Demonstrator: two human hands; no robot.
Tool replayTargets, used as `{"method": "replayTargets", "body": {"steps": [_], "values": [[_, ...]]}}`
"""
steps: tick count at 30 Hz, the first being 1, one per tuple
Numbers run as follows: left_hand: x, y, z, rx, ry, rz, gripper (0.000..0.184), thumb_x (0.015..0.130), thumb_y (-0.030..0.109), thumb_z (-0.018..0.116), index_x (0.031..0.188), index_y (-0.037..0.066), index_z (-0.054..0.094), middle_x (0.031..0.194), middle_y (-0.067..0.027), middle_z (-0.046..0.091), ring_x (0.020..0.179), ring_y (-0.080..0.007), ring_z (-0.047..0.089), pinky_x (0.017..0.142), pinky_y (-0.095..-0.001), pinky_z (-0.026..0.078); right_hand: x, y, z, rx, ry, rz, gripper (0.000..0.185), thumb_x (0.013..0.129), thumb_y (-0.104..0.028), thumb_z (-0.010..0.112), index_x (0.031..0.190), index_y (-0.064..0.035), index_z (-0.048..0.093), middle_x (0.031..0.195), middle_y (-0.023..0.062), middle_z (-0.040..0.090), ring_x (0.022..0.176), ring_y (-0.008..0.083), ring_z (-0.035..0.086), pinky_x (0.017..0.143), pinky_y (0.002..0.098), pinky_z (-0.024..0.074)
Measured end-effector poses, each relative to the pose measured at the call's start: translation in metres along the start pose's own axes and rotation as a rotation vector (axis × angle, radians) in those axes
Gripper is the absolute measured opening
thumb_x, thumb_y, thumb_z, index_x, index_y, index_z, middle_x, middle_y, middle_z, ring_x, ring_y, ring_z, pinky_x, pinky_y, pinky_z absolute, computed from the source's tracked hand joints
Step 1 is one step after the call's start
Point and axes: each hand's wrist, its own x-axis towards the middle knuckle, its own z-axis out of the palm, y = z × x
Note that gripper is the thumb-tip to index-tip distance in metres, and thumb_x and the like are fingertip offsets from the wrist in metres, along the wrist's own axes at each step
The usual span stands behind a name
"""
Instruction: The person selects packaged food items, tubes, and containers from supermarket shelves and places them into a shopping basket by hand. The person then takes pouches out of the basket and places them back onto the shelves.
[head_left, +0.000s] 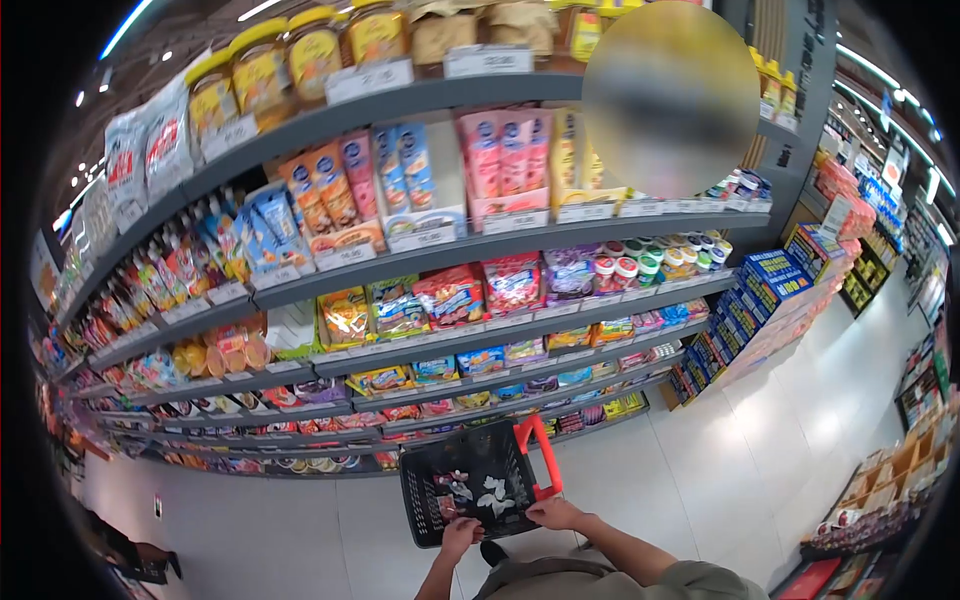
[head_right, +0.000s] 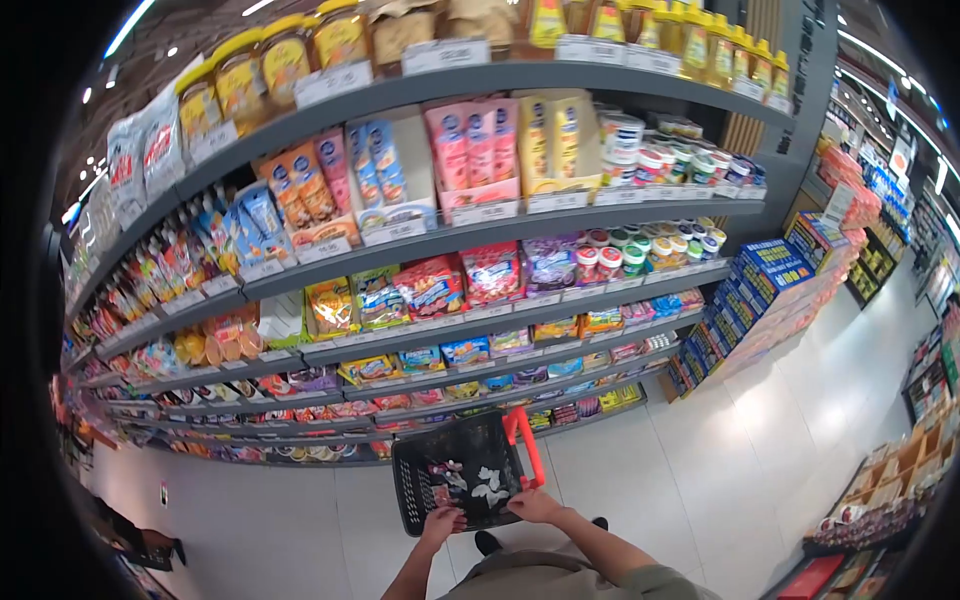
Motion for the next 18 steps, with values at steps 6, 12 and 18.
{"method": "replayTargets", "body": {"steps": [6, 12, 18], "values": [[0.008, 0.017, 0.103, 0.091, 0.032, -0.008, 0.025, 0.096, 0.025, 0.06, 0.104, 0.002, 0.063, 0.089, -0.0087, 0.07, 0.073, -0.016, 0.068, 0.063, -0.028, 0.055, -0.08, 0.077, -0.06, 0.022, 0.014, -0.026, 0.028, 0.094, -0.033, 0.05, 0.101, -0.0143, 0.07, 0.106, 0.0127, 0.069, 0.098, 0.0368, 0.064, 0.086, 0.0459, 0.0514], [0.002, 0.073, 0.215, 0.183, 0.22, 0.211, 0.037, 0.091, 0.038, 0.069, 0.103, 0.003, 0.065, 0.076, 0.0023, 0.059, 0.065, -0.0074, 0.052, 0.058, -0.0247, 0.044, -0.156, 0.176, -0.104, -0.004, -0.003, 0.21, 0.03, 0.093, -0.038, 0.054, 0.107, -0.0179, 0.072, 0.108, 0.011, 0.07, 0.102, 0.0333, 0.065, 0.091, 0.0417, 0.0518], [0.043, 0.062, 0.261, 0.291, 0.295, 0.212, 0.042, 0.092, 0.044, 0.063, 0.091, 0.002, 0.063, 0.073, -0.0053, 0.065, 0.063, -0.0158, 0.061, 0.059, -0.0317, 0.048, -0.205, 0.234, -0.139, -0.009, 0.033, 0.158, 0.028, 0.092, -0.037, 0.056, 0.105, -0.0188, 0.073, 0.104, 0.0094, 0.071, 0.098, 0.0332, 0.066, 0.087, 0.0418, 0.0535]]}}
